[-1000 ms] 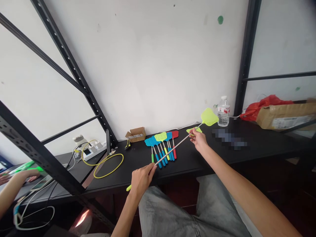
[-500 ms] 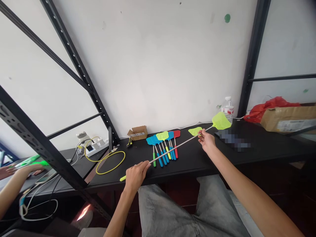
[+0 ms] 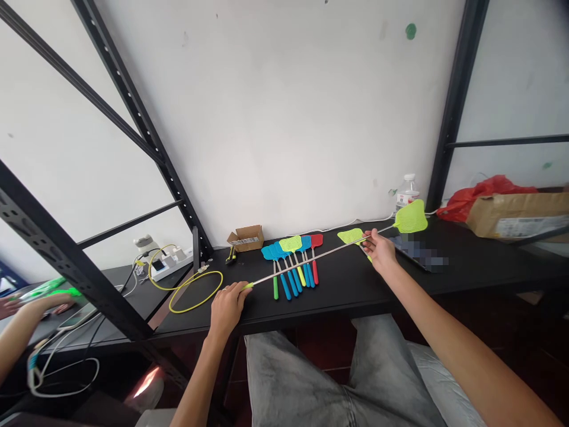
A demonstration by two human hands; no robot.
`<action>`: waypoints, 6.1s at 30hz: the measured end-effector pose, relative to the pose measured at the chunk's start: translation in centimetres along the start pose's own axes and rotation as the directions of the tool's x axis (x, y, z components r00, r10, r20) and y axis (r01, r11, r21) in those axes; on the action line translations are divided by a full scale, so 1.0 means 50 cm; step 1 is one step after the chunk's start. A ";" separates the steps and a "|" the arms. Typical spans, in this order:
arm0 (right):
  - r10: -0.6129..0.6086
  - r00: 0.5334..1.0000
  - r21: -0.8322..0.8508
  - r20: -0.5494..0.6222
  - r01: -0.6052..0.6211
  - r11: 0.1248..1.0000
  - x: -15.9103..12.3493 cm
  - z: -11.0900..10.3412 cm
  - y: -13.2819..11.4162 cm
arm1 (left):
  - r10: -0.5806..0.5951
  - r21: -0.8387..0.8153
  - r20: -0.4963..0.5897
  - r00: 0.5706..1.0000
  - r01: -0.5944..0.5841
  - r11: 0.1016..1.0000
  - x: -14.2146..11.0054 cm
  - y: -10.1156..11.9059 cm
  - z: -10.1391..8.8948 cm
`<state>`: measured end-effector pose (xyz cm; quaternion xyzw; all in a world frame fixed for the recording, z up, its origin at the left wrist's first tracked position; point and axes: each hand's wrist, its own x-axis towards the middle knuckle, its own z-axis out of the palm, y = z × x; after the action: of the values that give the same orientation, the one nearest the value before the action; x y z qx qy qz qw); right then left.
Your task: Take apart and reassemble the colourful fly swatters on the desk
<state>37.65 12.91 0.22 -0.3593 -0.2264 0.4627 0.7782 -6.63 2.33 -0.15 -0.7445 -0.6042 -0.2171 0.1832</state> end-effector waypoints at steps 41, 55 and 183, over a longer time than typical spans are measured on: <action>-0.112 0.988 0.284 0.106 0.077 0.956 -0.019 0.011 -0.010 | 0.085 -0.223 -0.072 0.994 -0.099 0.970 0.008 0.053 -0.002; -0.120 0.983 0.257 0.142 0.081 0.963 -0.076 0.048 0.011 | 0.120 -0.304 -0.011 0.993 -0.117 0.946 0.023 0.161 -0.009; 0.150 0.953 -0.931 0.261 0.290 -0.221 0.016 0.009 -0.043 | 0.053 -0.882 0.358 0.932 0.319 0.347 0.014 0.320 0.024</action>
<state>38.92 13.11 2.20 -0.7464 -0.6287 0.1108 0.1879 9.30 0.31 -0.92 -0.6878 -0.4547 -0.4089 -0.3912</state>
